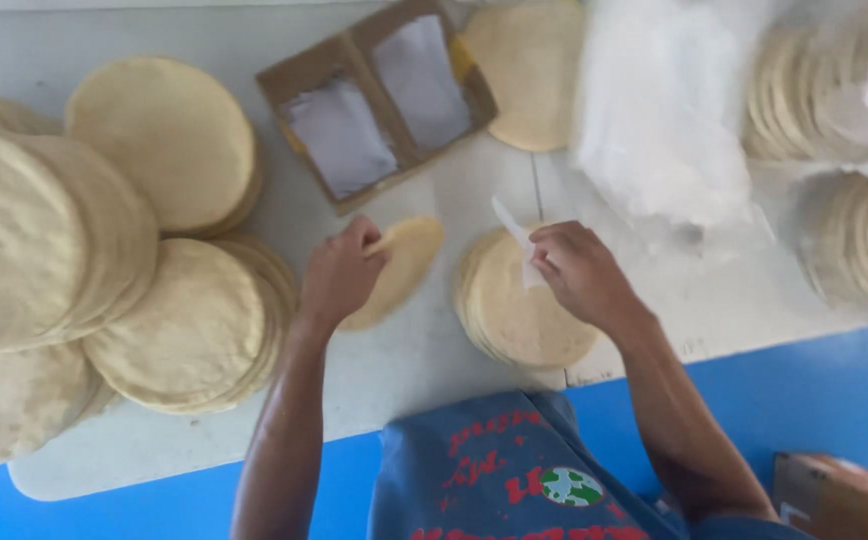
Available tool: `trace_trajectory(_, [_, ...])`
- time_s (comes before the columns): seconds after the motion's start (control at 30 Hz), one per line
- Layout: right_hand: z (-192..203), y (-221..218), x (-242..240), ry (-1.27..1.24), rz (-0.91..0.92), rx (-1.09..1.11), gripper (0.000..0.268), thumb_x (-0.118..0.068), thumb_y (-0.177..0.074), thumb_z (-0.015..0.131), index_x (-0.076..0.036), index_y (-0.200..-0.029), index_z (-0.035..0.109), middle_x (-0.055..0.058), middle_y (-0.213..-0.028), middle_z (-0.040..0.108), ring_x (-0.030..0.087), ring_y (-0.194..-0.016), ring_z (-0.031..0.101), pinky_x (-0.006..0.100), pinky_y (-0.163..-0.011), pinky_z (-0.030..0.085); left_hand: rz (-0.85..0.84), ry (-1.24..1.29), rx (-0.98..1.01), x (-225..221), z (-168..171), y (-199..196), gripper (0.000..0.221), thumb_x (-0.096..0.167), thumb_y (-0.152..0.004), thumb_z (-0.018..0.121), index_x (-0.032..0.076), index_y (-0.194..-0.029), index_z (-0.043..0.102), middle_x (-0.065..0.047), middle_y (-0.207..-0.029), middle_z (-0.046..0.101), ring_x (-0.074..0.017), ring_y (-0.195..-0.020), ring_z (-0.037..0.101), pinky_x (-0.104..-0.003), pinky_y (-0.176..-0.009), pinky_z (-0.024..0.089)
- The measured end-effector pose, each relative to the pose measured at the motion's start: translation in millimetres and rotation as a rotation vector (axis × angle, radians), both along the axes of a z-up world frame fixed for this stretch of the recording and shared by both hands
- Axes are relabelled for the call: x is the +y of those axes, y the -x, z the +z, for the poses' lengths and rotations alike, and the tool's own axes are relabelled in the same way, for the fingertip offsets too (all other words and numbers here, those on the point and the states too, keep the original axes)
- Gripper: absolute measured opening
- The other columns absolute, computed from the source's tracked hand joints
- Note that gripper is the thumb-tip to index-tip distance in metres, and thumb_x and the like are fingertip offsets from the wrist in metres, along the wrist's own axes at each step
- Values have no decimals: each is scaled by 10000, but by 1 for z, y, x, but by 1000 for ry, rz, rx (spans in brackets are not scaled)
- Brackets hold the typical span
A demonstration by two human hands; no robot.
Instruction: The person stacks multiple rounds of pre-made pizza dough onto stacks on a table and then places individual dough rounds into plastic bags.
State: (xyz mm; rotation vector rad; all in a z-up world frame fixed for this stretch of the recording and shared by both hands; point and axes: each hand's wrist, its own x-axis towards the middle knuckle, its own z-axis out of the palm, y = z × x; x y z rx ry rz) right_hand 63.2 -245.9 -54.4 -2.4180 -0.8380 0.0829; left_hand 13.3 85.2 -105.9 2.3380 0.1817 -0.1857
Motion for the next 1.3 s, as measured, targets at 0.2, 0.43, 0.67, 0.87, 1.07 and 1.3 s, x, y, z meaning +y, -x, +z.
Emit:
trace_trajectory(0.2, [-74,59,-49,-40,38,-17,338,-160,-814,727,16,-1093,651,220,-1183,672,417,-1141,583,504,-952,457,-92,-238,-603,-94,109,10,93,59,-919,675,90,-991,626,-93,-861,703,-310,-864,666,-466,-810,506])
trace_trajectory(0.43, [-119,80,-140,-544,-699,298,319,-280,-1051,526,-52,-1241,642,78,-1193,702,217,-1100,665,345,-968,514,-487,-455,-664,-233,79,75,204,154,-860,654,97,-1052,611,-92,-1173,684,-268,-1000,642,-474,-933,493])
trace_trajectory(0.67, [-172,65,-175,-718,-746,467,548,-407,-1045,540,9,-1401,517,137,-1349,610,236,-1255,568,363,-1083,442,-62,-241,-344,-226,-71,51,723,473,-863,696,67,-1431,505,-190,-1430,566,-416,-1282,544,-524,-1074,390])
trace_trajectory(0.87, [-193,55,-138,-795,-621,734,631,-414,-1048,504,-34,-1539,392,139,-1511,487,220,-1378,456,363,-1155,352,503,320,110,-213,-103,33,730,519,-957,610,26,-1483,495,-223,-1343,628,-358,-1199,612,-418,-989,490])
trace_trajectory(1.07, [-176,57,-134,-1145,-473,1108,634,-439,-1040,474,-34,-1524,416,140,-1437,566,226,-1309,547,397,-1120,434,587,696,261,-202,-116,42,694,531,-971,555,18,-1439,569,-145,-1293,671,-235,-1143,632,-360,-971,498])
trace_trajectory(1.3, [-193,78,-99,-1072,-535,1159,625,-386,-1031,547,-50,-1531,382,122,-1438,557,211,-1293,554,382,-1082,468,706,1015,304,-148,-153,66,808,650,-990,468,-27,-1425,538,-115,-1253,668,-213,-1136,615,-380,-976,494])
